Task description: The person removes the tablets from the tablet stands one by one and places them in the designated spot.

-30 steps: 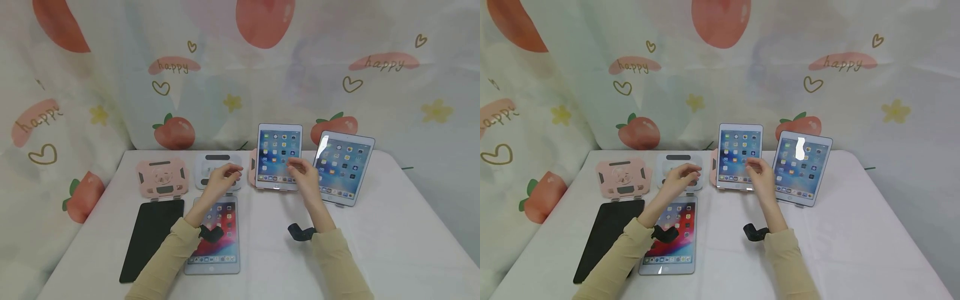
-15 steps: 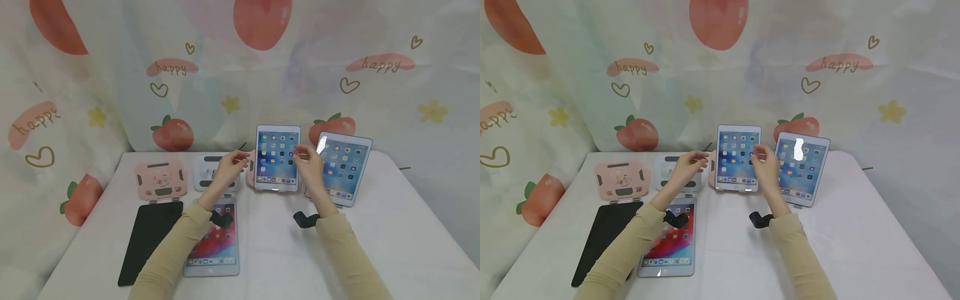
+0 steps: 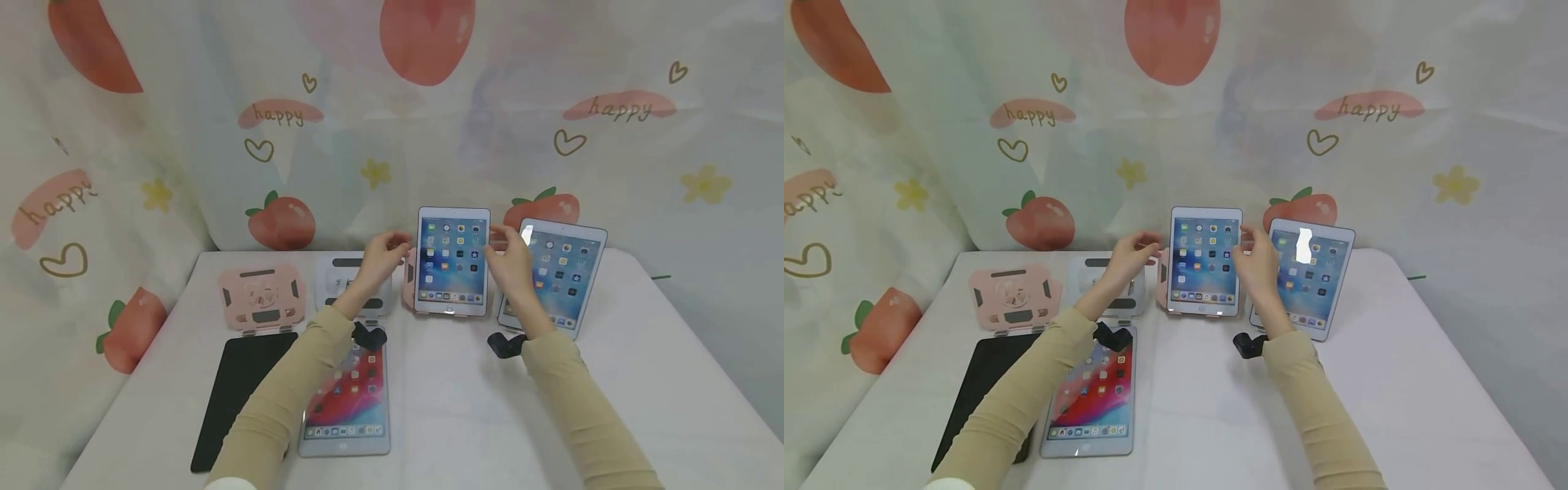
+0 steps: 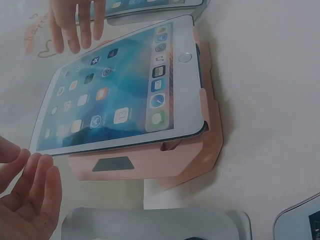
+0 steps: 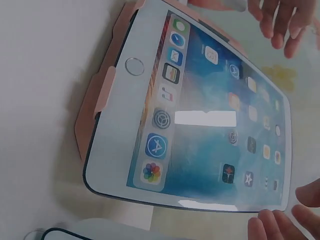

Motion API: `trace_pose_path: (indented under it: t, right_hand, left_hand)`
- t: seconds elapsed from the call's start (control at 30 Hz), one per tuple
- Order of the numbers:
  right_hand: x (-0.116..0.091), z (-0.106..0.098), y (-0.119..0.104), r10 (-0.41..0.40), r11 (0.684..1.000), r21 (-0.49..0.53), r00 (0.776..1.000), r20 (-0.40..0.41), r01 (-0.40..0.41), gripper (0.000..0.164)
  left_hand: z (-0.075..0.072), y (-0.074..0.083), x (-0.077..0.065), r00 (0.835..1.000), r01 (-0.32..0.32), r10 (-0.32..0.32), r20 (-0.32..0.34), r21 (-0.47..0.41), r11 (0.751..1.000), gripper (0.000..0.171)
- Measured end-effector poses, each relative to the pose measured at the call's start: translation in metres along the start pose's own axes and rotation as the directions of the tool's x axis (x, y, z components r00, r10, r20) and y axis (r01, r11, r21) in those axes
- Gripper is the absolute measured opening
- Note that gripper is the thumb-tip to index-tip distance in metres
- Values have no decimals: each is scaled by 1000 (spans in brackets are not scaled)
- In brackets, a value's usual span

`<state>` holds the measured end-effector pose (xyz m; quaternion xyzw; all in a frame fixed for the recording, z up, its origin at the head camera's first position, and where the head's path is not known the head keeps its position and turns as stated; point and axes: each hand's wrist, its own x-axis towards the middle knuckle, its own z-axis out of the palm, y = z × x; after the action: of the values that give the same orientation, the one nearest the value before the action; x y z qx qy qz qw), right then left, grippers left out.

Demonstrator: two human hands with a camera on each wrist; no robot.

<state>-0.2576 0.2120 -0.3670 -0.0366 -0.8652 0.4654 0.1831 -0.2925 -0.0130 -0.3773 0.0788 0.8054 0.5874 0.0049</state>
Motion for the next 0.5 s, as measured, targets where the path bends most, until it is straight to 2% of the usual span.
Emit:
trace_pose_path:
  t: [0.13,0.33,0.5]
  right_hand:
    - [4,-1,0,-7,998,-68,1000,7,7,46]
    - [9,2,-3,-22,984,-178,1000,1,22,47]
    - [11,6,-3,-27,976,-217,1000,15,29,48]
  left_hand:
    - [5,1,11,1000,10,-10,-1,4,1000,26]
    - [11,0,26,999,-39,39,-34,5,999,24]
    - [15,-1,35,996,-57,57,-70,2,998,25]
